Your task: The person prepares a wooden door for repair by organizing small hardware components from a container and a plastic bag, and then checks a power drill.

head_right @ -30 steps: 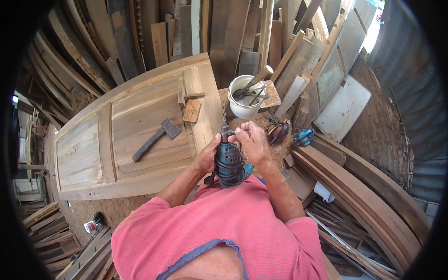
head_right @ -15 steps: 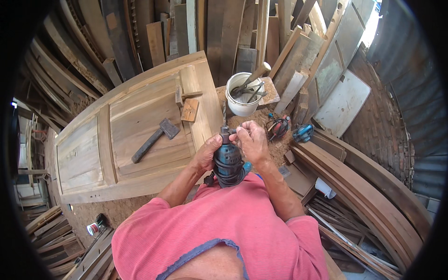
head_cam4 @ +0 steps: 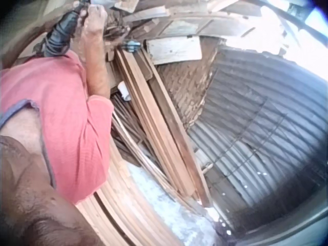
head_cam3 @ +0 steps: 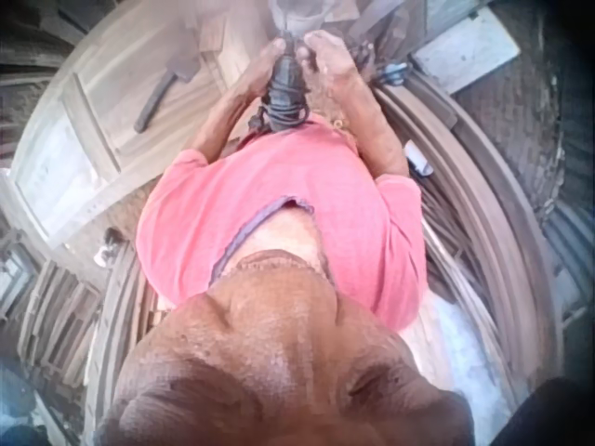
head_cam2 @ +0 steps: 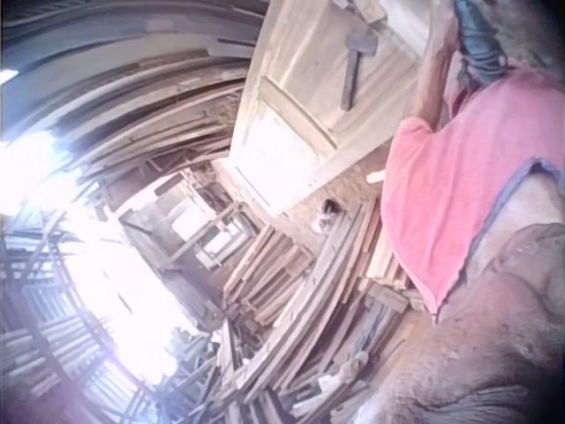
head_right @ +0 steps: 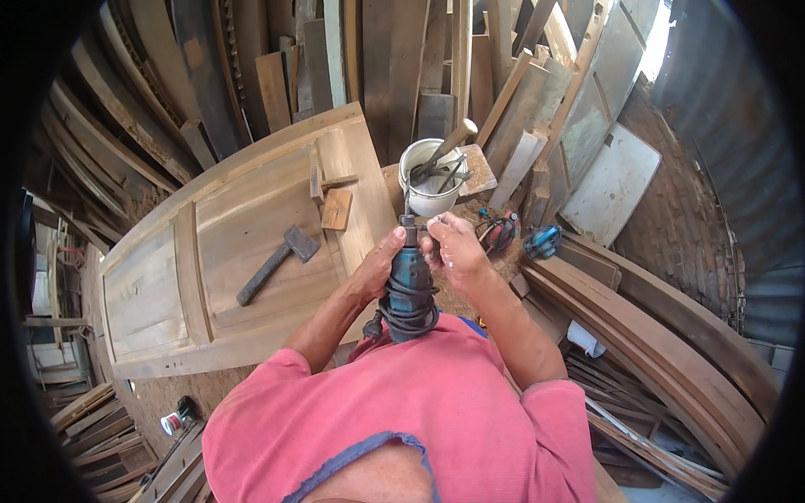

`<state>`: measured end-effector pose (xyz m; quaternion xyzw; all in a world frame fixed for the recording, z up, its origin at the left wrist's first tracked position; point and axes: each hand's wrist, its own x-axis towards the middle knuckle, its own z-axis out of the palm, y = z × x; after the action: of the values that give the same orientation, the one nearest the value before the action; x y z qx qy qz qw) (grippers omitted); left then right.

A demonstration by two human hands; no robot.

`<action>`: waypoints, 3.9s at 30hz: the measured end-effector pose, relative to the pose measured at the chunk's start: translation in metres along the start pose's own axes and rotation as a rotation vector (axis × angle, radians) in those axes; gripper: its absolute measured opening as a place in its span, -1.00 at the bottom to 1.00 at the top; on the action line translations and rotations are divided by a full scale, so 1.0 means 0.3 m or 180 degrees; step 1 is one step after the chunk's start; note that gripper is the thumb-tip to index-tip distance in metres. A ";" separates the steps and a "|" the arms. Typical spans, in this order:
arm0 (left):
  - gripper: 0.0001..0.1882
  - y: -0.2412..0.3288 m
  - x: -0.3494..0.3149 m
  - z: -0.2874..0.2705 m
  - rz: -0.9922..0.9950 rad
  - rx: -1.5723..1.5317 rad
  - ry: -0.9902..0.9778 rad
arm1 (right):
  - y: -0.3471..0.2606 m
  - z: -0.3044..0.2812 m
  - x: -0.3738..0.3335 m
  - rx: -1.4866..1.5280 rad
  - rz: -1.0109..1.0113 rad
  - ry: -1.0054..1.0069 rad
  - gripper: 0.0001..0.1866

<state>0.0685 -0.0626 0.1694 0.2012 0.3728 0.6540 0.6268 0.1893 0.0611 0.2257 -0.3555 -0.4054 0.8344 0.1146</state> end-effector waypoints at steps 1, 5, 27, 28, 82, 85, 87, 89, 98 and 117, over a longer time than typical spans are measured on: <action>-0.49 0.006 0.007 -0.002 -0.0062 0.0129 0.0090 | -0.018 -0.004 0.017 -0.0045 0.0052 -0.0042 -0.92; -0.50 0.006 -0.005 0.020 -0.0136 0.0319 0.0278 | -0.042 -0.003 0.047 -0.0097 0.0189 -0.0035 -0.90; -0.46 0.014 0.017 0.011 0.0091 -0.0206 0.0501 | 0.049 0.053 0.127 -0.2582 -0.1846 0.0913 -0.70; -0.46 0.040 0.009 0.032 0.0092 -0.0284 0.0430 | 0.022 0.066 0.110 -0.2480 -0.1926 0.0858 -0.71; -0.41 0.093 0.007 0.137 -0.0073 -0.1026 -0.0562 | -0.355 0.009 -0.125 -0.3847 -0.1819 -0.0593 -0.73; -0.40 0.089 -0.003 0.122 -0.0132 -0.1126 -0.0522 | -0.340 0.027 -0.136 -0.4521 -0.2753 -0.0535 -0.77; -0.41 0.076 0.005 0.112 -0.0128 -0.1153 -0.0485 | -0.328 0.025 -0.124 -0.4610 -0.3229 -0.0564 -0.79; -0.41 0.072 0.009 0.113 -0.0085 -0.1190 -0.0475 | -0.325 0.021 -0.120 -0.4542 -0.3231 -0.0552 -0.79; -0.40 0.097 -0.001 0.138 -0.0072 -0.0990 -0.0633 | -0.380 0.043 -0.157 -0.4969 -0.2520 -0.0658 -0.79; -0.42 0.085 0.021 0.173 0.0069 -0.0693 -0.0378 | -0.261 -0.056 -0.031 -0.0407 -0.0750 -0.0539 -0.89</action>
<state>0.0885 -0.0425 0.2202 0.1743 0.2596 0.6843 0.6587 0.1999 0.1170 0.2827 -0.2404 -0.5048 0.8146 0.1543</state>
